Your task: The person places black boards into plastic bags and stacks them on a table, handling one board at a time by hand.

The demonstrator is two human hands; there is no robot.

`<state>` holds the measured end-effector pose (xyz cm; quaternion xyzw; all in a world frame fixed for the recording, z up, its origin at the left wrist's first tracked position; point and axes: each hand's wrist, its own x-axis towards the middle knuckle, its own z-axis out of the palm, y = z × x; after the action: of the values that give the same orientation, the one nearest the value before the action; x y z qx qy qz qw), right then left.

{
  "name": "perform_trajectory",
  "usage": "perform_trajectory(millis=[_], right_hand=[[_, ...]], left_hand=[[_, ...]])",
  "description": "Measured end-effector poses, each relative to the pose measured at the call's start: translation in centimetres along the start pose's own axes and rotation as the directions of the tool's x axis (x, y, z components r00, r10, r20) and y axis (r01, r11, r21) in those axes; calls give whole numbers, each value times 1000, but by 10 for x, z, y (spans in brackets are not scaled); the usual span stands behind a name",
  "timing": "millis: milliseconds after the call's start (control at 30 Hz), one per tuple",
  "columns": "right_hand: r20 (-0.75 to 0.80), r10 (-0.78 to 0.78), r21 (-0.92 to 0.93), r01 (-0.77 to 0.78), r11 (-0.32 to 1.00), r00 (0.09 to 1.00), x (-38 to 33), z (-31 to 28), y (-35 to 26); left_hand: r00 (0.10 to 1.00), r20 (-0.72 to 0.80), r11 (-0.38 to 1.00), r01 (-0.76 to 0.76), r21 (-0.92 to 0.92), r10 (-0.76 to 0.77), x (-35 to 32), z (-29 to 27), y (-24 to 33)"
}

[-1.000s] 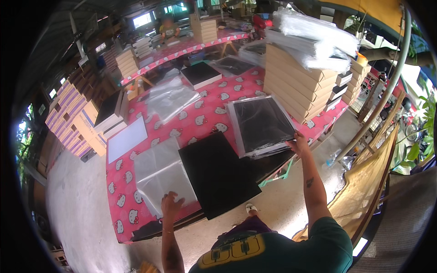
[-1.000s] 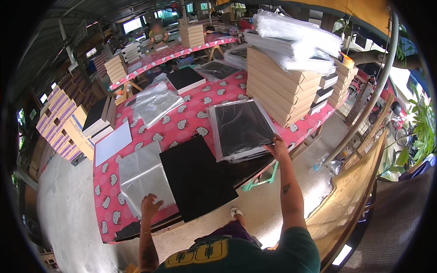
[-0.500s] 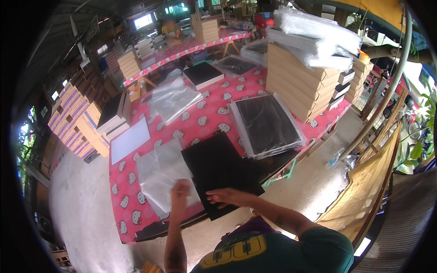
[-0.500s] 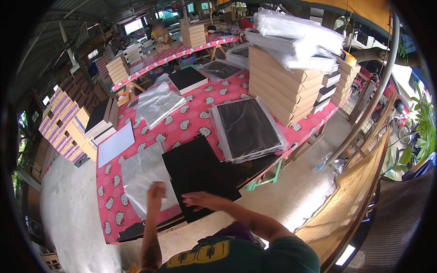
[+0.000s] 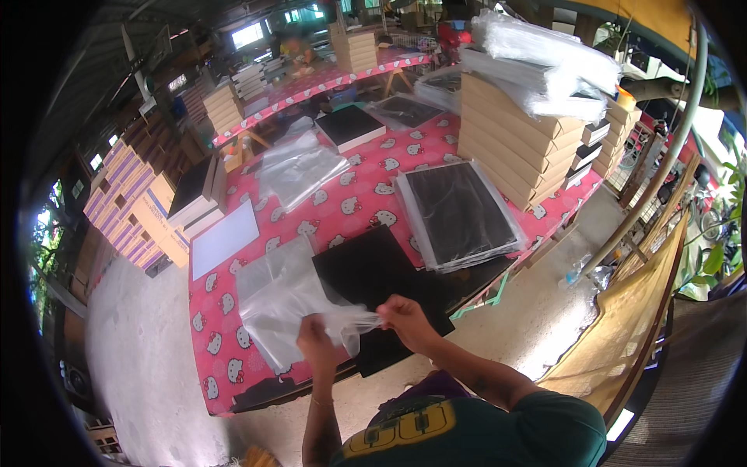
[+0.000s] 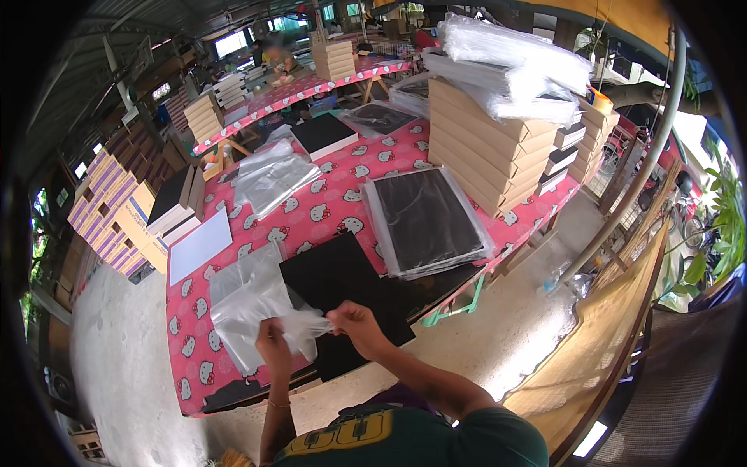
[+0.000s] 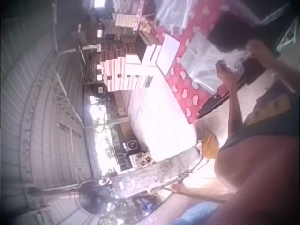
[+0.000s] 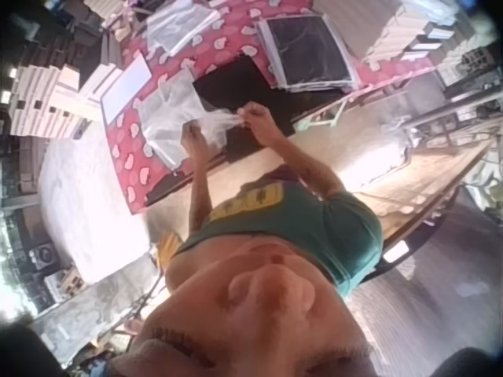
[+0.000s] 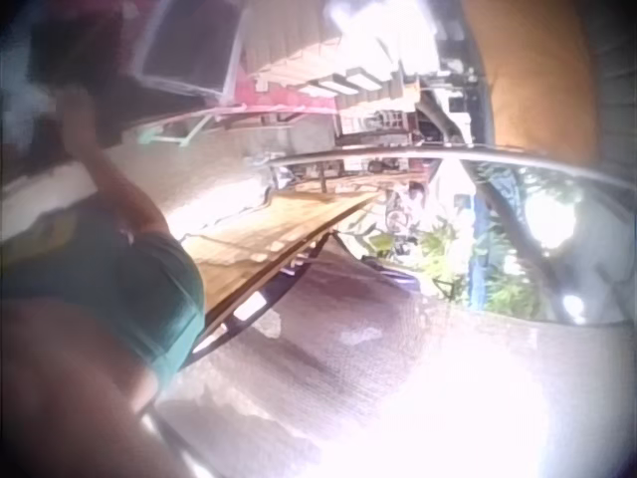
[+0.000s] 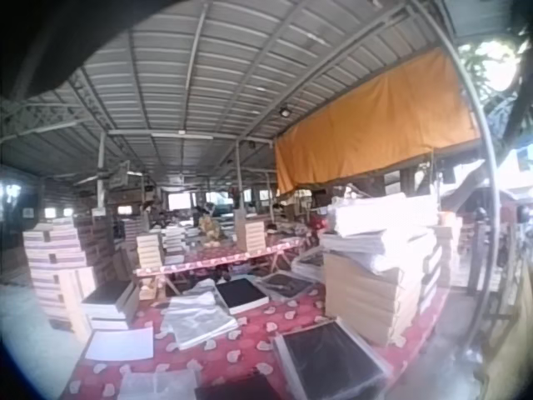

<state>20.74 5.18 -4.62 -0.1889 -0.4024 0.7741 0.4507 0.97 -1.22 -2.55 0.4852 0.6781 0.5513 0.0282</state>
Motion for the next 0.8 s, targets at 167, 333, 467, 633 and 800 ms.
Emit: perform_trajectory(millis=[167, 333, 467, 633, 800], right_hand=[[33, 260, 150, -263, 953, 965, -16, 22, -31], [154, 40, 574, -122, 810, 987, -9, -8, -50], [104, -68, 678, -21, 734, 992, -12, -23, -84], [381, -132, -224, 230, 947, 915, -13, 12, -98], [385, -76, -918, 390, 76, 920, -14, 36, -124]], left_hand=[[966, 228, 798, 229, -558, -118, 1, -7, 9], [822, 495, 70, 532, -844, -280, 6, -26, 31], [890, 321, 513, 450, -731, -323, 20, -53, -3], [951, 260, 932, -67, -356, 168, 40, -47, 78], [802, 578, 956, 32, -292, 150, 42, -21, 107]])
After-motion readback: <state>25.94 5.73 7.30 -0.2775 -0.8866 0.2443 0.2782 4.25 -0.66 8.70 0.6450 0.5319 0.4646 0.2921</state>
